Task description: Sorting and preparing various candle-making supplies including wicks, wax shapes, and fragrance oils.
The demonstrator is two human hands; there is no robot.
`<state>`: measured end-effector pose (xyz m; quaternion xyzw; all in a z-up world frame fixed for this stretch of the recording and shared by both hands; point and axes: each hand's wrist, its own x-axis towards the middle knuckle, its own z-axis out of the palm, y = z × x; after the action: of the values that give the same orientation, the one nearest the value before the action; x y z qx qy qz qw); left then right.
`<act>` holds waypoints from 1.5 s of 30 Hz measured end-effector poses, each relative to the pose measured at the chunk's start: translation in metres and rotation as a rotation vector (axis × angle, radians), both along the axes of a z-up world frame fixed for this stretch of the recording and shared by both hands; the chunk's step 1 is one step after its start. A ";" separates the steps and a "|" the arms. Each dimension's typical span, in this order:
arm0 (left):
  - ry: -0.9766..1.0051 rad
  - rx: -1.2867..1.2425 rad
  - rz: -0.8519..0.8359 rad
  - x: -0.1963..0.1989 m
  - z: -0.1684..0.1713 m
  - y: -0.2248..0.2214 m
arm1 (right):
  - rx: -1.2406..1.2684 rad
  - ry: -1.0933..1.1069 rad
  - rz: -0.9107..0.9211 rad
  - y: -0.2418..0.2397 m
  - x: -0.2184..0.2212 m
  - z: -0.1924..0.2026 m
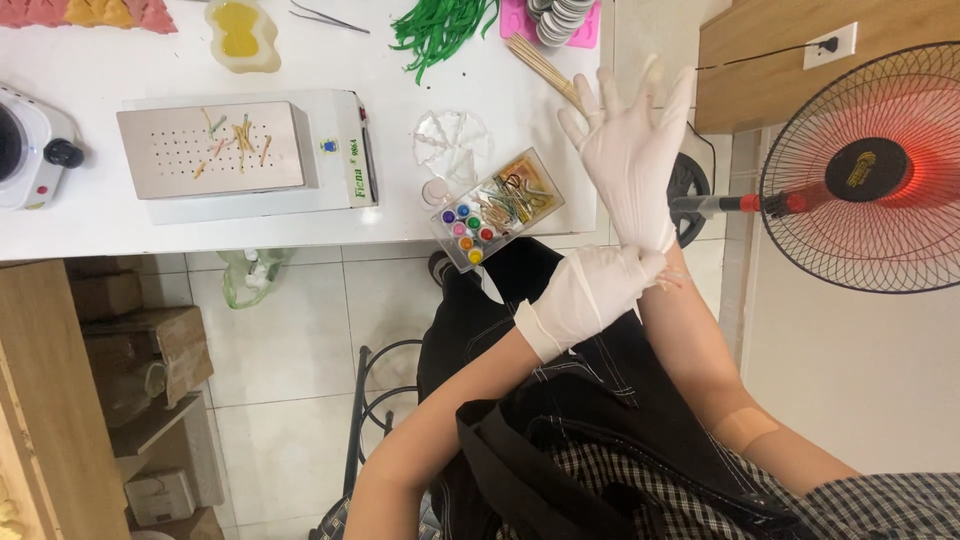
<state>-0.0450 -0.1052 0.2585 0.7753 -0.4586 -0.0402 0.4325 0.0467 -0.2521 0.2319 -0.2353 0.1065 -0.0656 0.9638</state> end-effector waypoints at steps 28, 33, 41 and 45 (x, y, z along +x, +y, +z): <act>1.296 -0.726 1.103 -0.006 -0.112 0.169 | -2.626 -0.382 0.094 0.066 -0.013 -0.113; 1.309 -0.760 1.056 -0.009 -0.104 0.171 | -2.795 -0.461 0.099 0.069 -0.013 -0.113; 1.241 -0.599 1.117 -0.010 -0.125 0.168 | -2.709 -0.526 0.166 0.068 -0.005 -0.114; 1.193 -0.411 1.070 -0.003 -0.120 0.158 | -2.687 -0.540 0.219 0.062 0.002 -0.124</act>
<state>-0.0480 0.0523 0.1388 0.6427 0.2809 -0.1490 0.6971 0.0484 -0.1899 0.1079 -0.9654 -0.2462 -0.0847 -0.0121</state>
